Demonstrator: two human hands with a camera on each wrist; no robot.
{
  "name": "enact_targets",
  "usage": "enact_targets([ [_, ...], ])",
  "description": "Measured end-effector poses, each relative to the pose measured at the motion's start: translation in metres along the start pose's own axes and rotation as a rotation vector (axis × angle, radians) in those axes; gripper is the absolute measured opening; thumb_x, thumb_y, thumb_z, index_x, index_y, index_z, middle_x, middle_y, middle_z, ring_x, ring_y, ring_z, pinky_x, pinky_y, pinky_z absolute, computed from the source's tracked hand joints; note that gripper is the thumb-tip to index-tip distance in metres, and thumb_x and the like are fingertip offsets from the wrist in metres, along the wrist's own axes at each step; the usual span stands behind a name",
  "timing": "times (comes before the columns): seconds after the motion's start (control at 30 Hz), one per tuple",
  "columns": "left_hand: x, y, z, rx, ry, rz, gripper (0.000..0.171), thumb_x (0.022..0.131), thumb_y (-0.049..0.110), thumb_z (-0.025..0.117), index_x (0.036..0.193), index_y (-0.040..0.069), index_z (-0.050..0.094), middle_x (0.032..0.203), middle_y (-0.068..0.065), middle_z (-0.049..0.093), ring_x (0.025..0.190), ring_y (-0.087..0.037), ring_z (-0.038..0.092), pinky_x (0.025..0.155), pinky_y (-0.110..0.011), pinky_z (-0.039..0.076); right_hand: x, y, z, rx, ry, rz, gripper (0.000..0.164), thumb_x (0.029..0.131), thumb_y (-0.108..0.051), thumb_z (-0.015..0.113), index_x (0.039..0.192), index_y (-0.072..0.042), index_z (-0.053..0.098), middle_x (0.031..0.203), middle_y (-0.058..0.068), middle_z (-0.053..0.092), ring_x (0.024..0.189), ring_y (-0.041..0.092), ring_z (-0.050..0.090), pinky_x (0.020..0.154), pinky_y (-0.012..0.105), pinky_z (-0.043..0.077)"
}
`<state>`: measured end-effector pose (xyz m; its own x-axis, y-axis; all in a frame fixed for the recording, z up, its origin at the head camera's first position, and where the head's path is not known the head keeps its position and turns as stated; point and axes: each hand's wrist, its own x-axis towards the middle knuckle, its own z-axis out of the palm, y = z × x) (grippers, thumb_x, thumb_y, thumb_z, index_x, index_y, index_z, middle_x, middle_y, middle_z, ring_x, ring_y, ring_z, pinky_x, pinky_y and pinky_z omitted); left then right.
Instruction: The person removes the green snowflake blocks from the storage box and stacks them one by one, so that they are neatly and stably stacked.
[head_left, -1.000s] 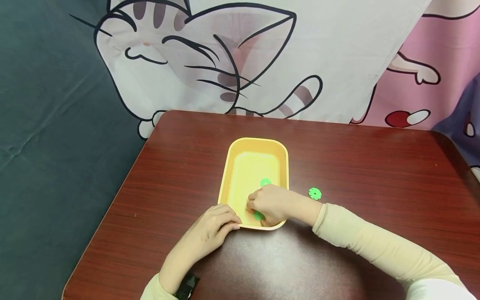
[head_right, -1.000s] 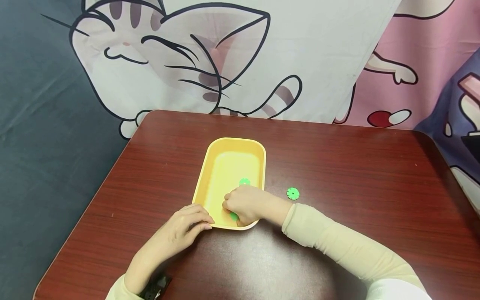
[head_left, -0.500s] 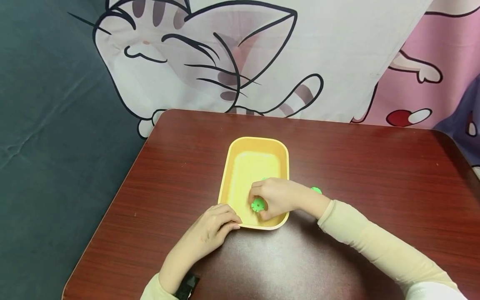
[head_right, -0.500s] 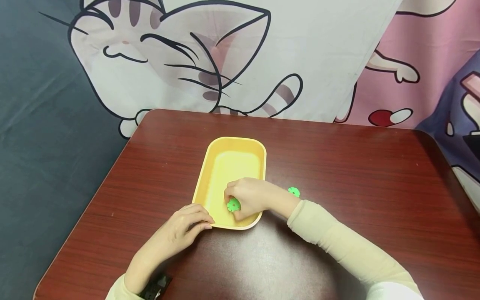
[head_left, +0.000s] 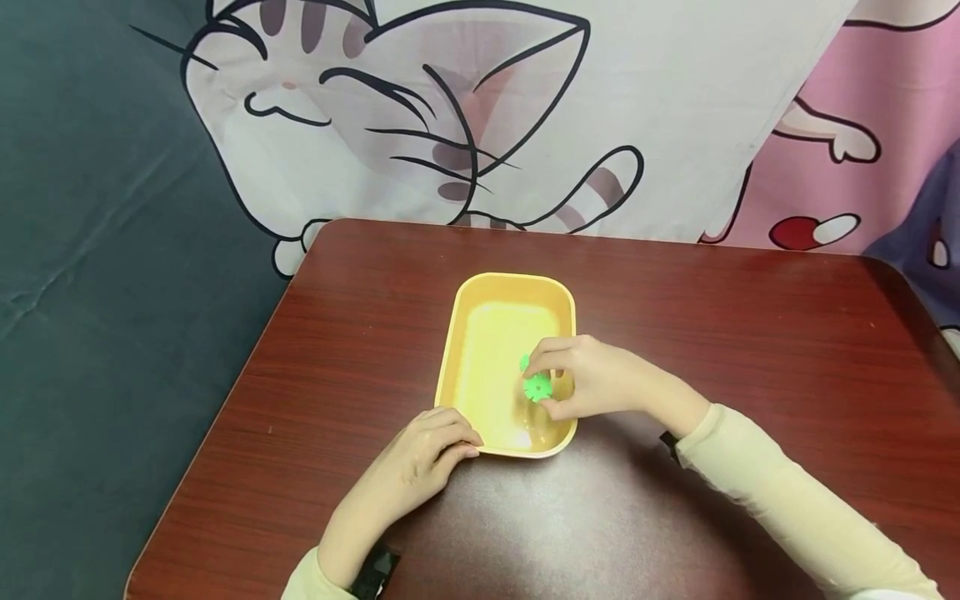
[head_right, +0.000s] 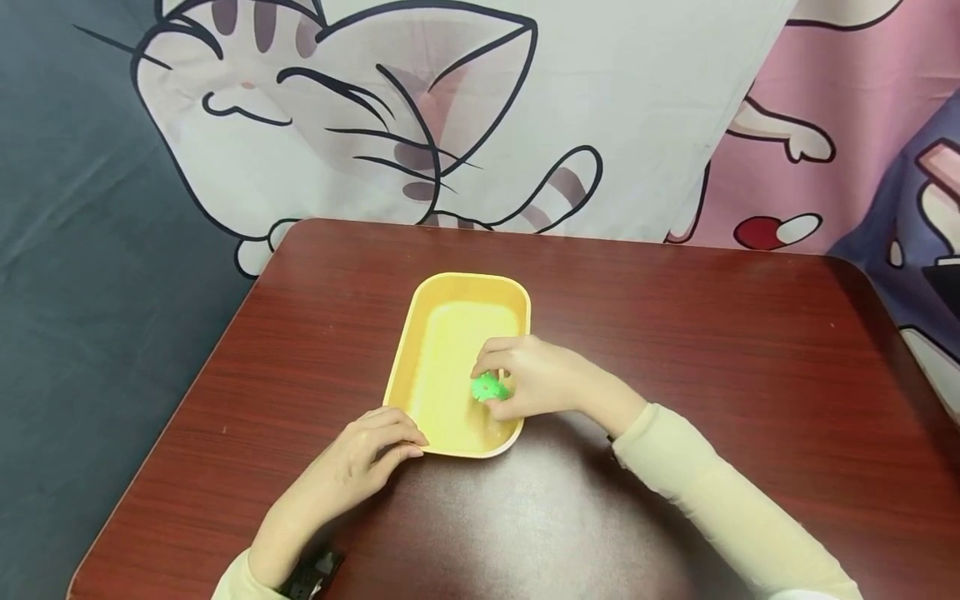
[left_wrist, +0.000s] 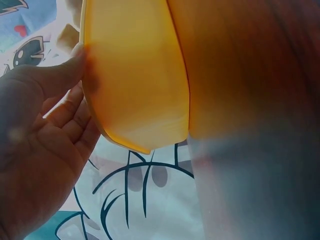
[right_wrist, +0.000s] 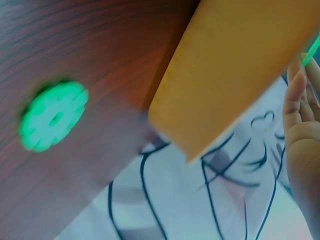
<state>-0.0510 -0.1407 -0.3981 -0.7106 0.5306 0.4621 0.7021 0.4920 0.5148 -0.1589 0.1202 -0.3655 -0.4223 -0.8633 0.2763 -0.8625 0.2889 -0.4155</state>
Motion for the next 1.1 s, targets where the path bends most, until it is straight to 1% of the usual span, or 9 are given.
enact_targets([
  [0.13, 0.000, 0.000, 0.000, -0.006, -0.004, -0.004, 0.005, 0.087, 0.016, 0.065, 0.085, 0.013, 0.068, 0.083, 0.007, 0.062, 0.080, -0.005, 0.055, 0.075, -0.020, 0.045, -0.020, 0.001, -0.012, -0.039, 0.111, 0.038, 0.027, 0.070, -0.018, 0.072, 0.096, -0.018, 0.070, 0.097, -0.013, 0.062, 0.084, 0.000, 0.058, 0.072, 0.015, 0.047],
  [0.2, 0.000, 0.000, 0.001, -0.007, -0.007, -0.008, 0.005, 0.087, 0.016, 0.065, 0.085, 0.012, 0.068, 0.084, 0.008, 0.062, 0.080, -0.005, 0.055, 0.074, -0.019, 0.045, -0.031, 0.003, -0.017, -0.054, 0.165, 0.058, 0.029, 0.068, -0.017, 0.072, 0.097, -0.018, 0.071, 0.097, -0.014, 0.062, 0.085, -0.002, 0.058, 0.069, 0.012, 0.045],
  [0.27, 0.001, 0.000, 0.001, -0.007, -0.010, -0.012, 0.004, 0.087, 0.016, 0.066, 0.085, 0.013, 0.068, 0.084, 0.008, 0.062, 0.080, -0.005, 0.055, 0.074, -0.019, 0.045, -0.043, 0.004, -0.020, -0.056, 0.209, 0.078, 0.031, 0.067, -0.016, 0.072, 0.098, -0.018, 0.071, 0.096, -0.015, 0.062, 0.081, -0.004, 0.056, 0.065, 0.010, 0.043],
  [0.37, 0.001, 0.000, 0.000, -0.008, -0.008, -0.013, 0.002, 0.086, 0.014, 0.066, 0.085, 0.013, 0.068, 0.084, 0.008, 0.062, 0.080, -0.005, 0.055, 0.074, -0.019, 0.045, -0.060, 0.008, -0.021, -0.055, 0.257, 0.090, 0.033, 0.066, -0.013, 0.072, 0.099, -0.018, 0.072, 0.095, -0.014, 0.061, 0.076, -0.004, 0.053, 0.061, 0.010, 0.041],
  [0.53, 0.001, 0.001, 0.000, -0.012, -0.008, -0.018, 0.002, 0.086, 0.014, 0.066, 0.085, 0.013, 0.068, 0.084, 0.008, 0.062, 0.079, -0.005, 0.055, 0.073, -0.019, 0.045, -0.085, 0.014, -0.023, -0.050, 0.293, 0.146, 0.035, 0.066, -0.013, 0.076, 0.101, -0.017, 0.072, 0.096, -0.012, 0.061, 0.078, 0.003, 0.056, 0.067, 0.011, 0.044],
  [0.6, 0.001, 0.001, -0.001, -0.012, -0.008, -0.019, 0.004, 0.087, 0.015, 0.066, 0.085, 0.013, 0.068, 0.084, 0.008, 0.062, 0.079, -0.005, 0.055, 0.073, -0.018, 0.045, -0.094, 0.015, -0.025, -0.062, 0.303, 0.176, 0.036, 0.065, -0.012, 0.078, 0.100, -0.017, 0.072, 0.095, -0.011, 0.062, 0.079, 0.005, 0.058, 0.070, 0.012, 0.045],
  [0.77, 0.002, 0.001, 0.000, -0.012, -0.007, -0.018, 0.003, 0.086, 0.014, 0.066, 0.085, 0.012, 0.068, 0.083, 0.008, 0.062, 0.079, -0.005, 0.055, 0.073, -0.018, 0.045, -0.113, 0.023, -0.030, -0.127, 0.304, 0.236, 0.038, 0.061, -0.012, 0.082, 0.098, -0.018, 0.073, 0.094, -0.013, 0.062, 0.080, 0.000, 0.057, 0.070, 0.012, 0.047],
  [0.9, 0.002, 0.001, -0.001, -0.007, -0.009, -0.027, 0.002, 0.085, 0.013, 0.067, 0.086, 0.013, 0.068, 0.083, 0.008, 0.062, 0.079, -0.005, 0.055, 0.074, -0.020, 0.045, -0.121, 0.030, -0.030, -0.168, 0.259, 0.275, 0.038, 0.063, -0.014, 0.082, 0.099, -0.019, 0.072, 0.094, -0.013, 0.062, 0.080, 0.000, 0.058, 0.068, 0.013, 0.046],
  [1.1, 0.002, 0.001, -0.001, -0.005, -0.015, -0.030, 0.003, 0.087, 0.015, 0.066, 0.085, 0.013, 0.068, 0.083, 0.008, 0.062, 0.079, -0.005, 0.055, 0.074, -0.021, 0.046, -0.128, 0.039, -0.020, -0.203, 0.194, 0.305, 0.035, 0.065, -0.015, 0.082, 0.099, -0.018, 0.071, 0.094, -0.012, 0.063, 0.080, 0.004, 0.059, 0.070, 0.014, 0.045],
])
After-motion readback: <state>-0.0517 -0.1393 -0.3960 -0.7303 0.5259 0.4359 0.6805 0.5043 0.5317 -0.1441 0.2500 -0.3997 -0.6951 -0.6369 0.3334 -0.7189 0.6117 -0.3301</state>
